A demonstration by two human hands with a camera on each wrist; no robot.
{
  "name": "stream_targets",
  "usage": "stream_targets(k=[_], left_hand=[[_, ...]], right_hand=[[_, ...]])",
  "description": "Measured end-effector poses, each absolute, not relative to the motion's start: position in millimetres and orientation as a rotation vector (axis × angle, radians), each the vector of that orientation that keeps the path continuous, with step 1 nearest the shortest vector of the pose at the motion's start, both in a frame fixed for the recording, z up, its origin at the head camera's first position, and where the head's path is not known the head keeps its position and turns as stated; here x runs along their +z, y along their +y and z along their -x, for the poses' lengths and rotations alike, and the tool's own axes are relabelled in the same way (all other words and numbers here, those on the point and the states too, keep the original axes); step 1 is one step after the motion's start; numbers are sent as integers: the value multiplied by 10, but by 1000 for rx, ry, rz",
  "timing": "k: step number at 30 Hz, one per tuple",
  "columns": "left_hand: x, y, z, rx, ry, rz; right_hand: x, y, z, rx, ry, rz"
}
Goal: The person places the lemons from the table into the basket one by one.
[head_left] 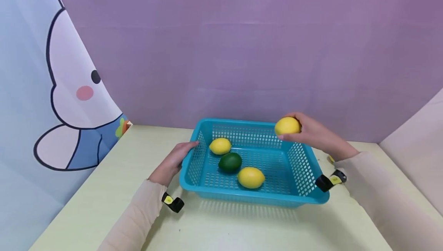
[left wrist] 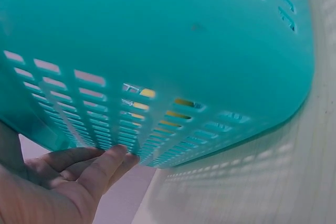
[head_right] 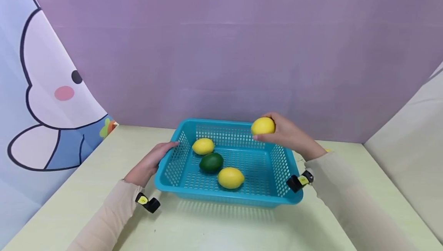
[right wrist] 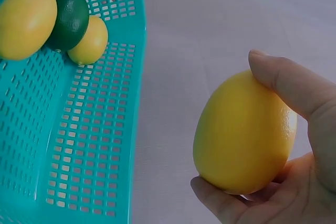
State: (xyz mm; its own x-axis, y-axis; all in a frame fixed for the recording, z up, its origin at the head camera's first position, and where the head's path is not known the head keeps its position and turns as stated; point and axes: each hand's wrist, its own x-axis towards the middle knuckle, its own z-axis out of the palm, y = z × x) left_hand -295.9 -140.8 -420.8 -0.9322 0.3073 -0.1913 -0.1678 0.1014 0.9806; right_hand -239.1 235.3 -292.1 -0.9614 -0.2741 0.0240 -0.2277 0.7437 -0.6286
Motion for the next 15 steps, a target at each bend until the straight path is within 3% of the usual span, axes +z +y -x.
stream_targets(k=[15], left_hand=[[-4209, -1423, 2949, 1896, 2046, -139]], right_hand=[[-3194, 2065, 2768, -1132, 2750, 361]])
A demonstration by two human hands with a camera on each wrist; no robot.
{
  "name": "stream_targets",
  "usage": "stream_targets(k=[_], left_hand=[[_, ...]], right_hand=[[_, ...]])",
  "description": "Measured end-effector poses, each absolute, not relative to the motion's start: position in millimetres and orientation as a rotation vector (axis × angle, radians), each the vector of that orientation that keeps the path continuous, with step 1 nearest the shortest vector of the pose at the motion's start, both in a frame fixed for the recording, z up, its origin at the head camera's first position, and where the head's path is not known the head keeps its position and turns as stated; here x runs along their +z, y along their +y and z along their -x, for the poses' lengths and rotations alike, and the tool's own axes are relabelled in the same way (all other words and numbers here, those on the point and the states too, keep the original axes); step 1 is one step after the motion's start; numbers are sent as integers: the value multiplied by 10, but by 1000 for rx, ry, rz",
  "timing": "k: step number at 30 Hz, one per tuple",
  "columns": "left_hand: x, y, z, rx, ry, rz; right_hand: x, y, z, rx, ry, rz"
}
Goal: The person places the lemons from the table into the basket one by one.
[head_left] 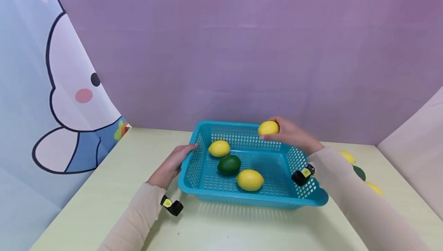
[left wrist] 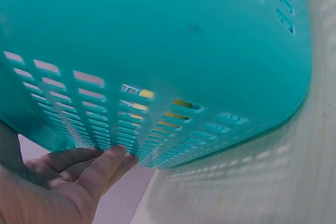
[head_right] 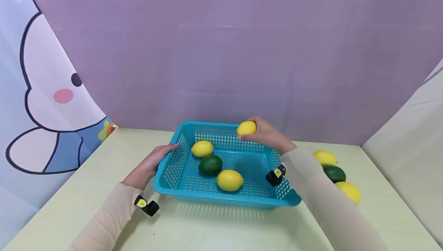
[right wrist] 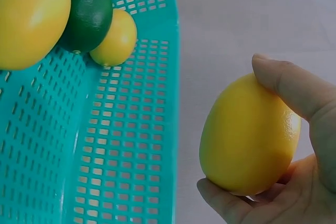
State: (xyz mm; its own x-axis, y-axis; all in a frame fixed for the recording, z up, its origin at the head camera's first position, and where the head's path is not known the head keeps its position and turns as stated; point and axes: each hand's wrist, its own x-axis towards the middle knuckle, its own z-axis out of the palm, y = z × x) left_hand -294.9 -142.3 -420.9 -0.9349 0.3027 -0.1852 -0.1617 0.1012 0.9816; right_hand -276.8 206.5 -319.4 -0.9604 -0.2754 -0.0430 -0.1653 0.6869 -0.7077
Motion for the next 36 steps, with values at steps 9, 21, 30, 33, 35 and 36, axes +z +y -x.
stream_targets(k=[9, 21, 30, 33, 35, 36], left_hand=[[-4224, -1422, 2948, 1912, 2025, -115], [-4204, -1427, 2950, 1905, 2020, -153], [-4226, -1408, 2955, 1914, 2025, -127], [-4232, -1406, 2960, 1912, 2029, -126], [-4234, -1402, 2961, 1917, 2030, -115], [-4234, -1403, 2961, 1913, 2031, -114]], right_hand=[[-3402, 1924, 2941, -1139, 2714, 285], [-3557, 1809, 3097, -970, 2707, 257], [-3756, 1800, 3174, -881, 2717, 260], [-3791, 1784, 3180, -841, 2728, 271], [-3820, 1767, 3188, -818, 2734, 269], [-3837, 1758, 3192, -798, 2735, 270]])
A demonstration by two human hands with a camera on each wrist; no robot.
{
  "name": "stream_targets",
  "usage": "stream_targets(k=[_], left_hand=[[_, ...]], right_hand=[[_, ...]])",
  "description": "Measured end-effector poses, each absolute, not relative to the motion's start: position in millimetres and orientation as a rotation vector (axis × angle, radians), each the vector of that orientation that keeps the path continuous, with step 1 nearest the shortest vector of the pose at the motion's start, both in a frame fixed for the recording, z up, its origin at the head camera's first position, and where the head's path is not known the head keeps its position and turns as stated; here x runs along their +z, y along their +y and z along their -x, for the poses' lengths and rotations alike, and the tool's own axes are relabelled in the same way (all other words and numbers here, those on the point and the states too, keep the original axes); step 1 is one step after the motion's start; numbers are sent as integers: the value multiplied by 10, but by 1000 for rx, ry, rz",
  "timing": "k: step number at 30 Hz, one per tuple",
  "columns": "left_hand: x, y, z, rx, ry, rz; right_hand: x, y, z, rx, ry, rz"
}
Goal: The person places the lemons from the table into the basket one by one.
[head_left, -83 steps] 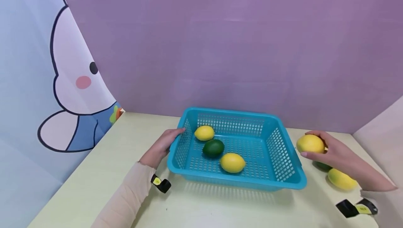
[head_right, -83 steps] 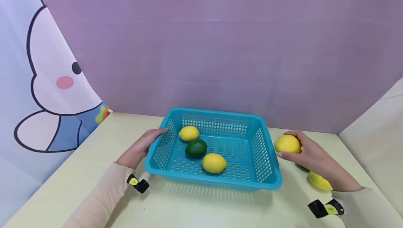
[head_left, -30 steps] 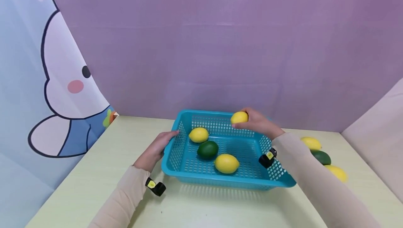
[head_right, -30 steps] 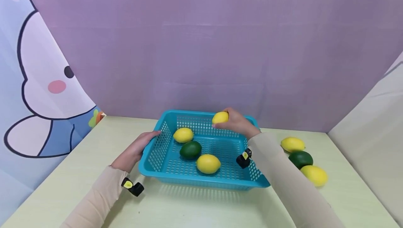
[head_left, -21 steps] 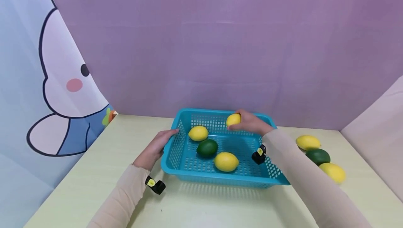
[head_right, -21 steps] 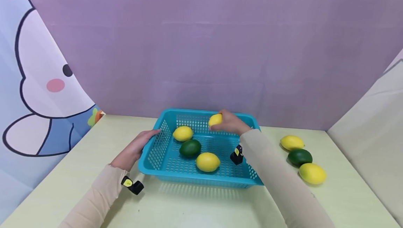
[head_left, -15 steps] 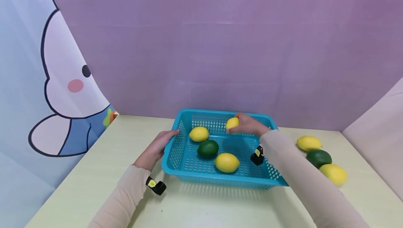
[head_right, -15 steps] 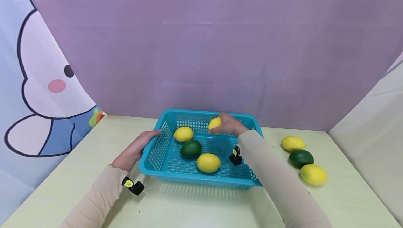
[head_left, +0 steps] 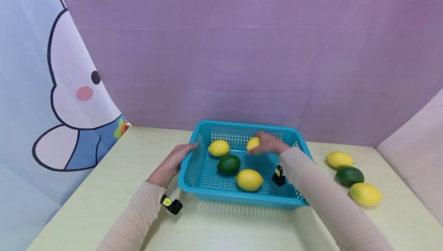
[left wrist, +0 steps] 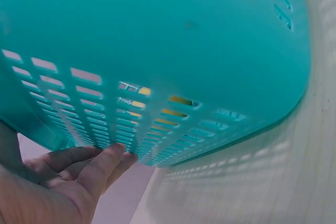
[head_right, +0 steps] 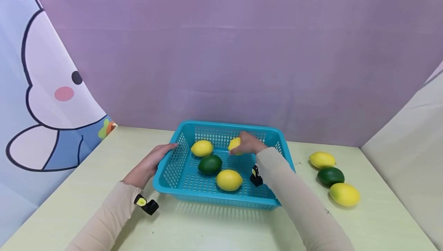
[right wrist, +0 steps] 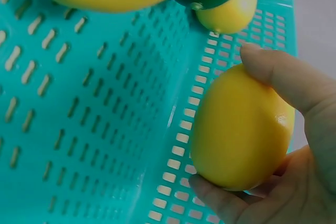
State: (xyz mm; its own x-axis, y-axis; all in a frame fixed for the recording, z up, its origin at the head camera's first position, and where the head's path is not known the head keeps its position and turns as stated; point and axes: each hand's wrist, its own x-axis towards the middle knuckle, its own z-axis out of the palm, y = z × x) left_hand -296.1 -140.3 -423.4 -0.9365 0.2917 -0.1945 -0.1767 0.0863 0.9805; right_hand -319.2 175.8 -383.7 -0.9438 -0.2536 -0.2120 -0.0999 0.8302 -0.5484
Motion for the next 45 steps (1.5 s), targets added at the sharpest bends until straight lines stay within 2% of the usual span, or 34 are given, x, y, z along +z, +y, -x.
stream_targets(k=[24, 45], left_hand=[[-4261, -1434, 2954, 1910, 2039, -141], [-4255, -1428, 2952, 1931, 2030, -174]], right_hand=[[-4047, 1605, 3113, -617, 2683, 258], [-3901, 1649, 3138, -558, 2659, 352]])
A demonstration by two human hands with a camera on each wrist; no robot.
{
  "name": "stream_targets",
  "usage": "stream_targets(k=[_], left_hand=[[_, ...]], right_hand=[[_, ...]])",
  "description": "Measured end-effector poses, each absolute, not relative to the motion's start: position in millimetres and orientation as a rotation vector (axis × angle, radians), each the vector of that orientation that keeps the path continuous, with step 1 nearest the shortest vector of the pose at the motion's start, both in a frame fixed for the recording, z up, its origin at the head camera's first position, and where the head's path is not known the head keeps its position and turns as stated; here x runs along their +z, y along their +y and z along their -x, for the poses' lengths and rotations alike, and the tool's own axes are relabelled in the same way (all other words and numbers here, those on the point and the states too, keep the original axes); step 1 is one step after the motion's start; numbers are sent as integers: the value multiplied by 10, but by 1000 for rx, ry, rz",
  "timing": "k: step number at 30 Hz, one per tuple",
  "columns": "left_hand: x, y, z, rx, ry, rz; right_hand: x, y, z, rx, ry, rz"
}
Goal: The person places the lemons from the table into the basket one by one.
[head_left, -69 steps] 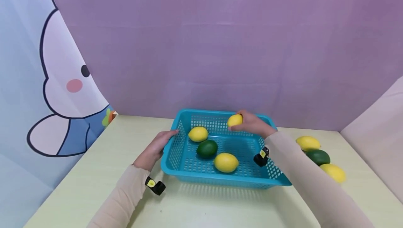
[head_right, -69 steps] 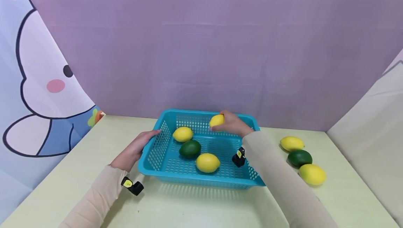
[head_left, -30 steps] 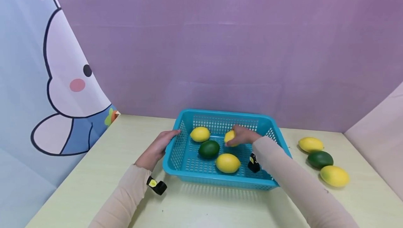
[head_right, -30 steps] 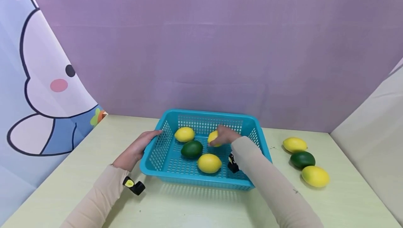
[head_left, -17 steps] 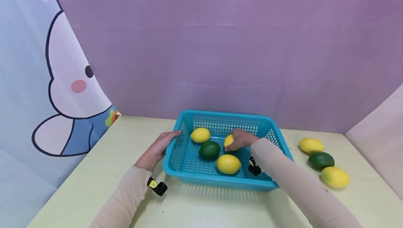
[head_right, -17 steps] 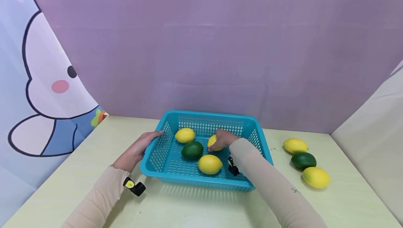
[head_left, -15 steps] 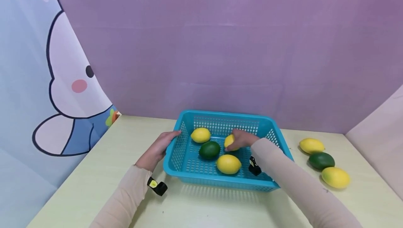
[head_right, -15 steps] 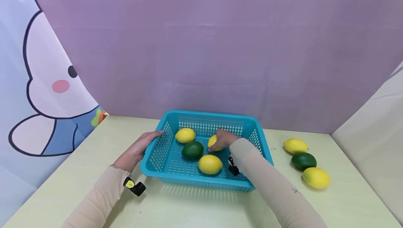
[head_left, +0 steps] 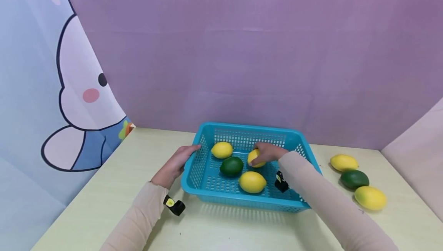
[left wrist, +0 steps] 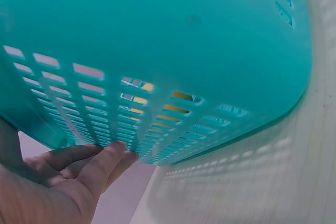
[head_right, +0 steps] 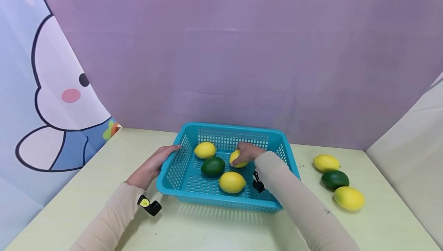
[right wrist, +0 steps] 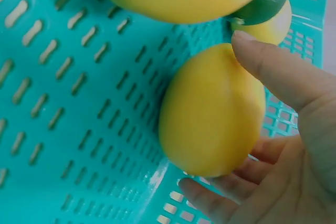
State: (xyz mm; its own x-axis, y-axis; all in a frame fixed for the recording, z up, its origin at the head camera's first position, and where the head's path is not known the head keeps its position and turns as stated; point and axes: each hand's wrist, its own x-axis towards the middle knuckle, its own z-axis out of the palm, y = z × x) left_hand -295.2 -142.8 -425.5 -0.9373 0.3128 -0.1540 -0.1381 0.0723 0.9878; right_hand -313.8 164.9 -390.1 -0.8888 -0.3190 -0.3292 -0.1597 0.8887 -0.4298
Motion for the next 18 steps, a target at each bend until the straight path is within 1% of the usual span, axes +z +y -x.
stream_targets(k=[8, 18], left_hand=[[-4228, -1438, 2966, 1915, 2037, -177], [-4227, -1419, 2956, 1910, 2043, -141]], right_hand=[[-3734, 1713, 3173, -589, 2605, 385], [-3505, 1940, 3231, -755, 2490, 530]])
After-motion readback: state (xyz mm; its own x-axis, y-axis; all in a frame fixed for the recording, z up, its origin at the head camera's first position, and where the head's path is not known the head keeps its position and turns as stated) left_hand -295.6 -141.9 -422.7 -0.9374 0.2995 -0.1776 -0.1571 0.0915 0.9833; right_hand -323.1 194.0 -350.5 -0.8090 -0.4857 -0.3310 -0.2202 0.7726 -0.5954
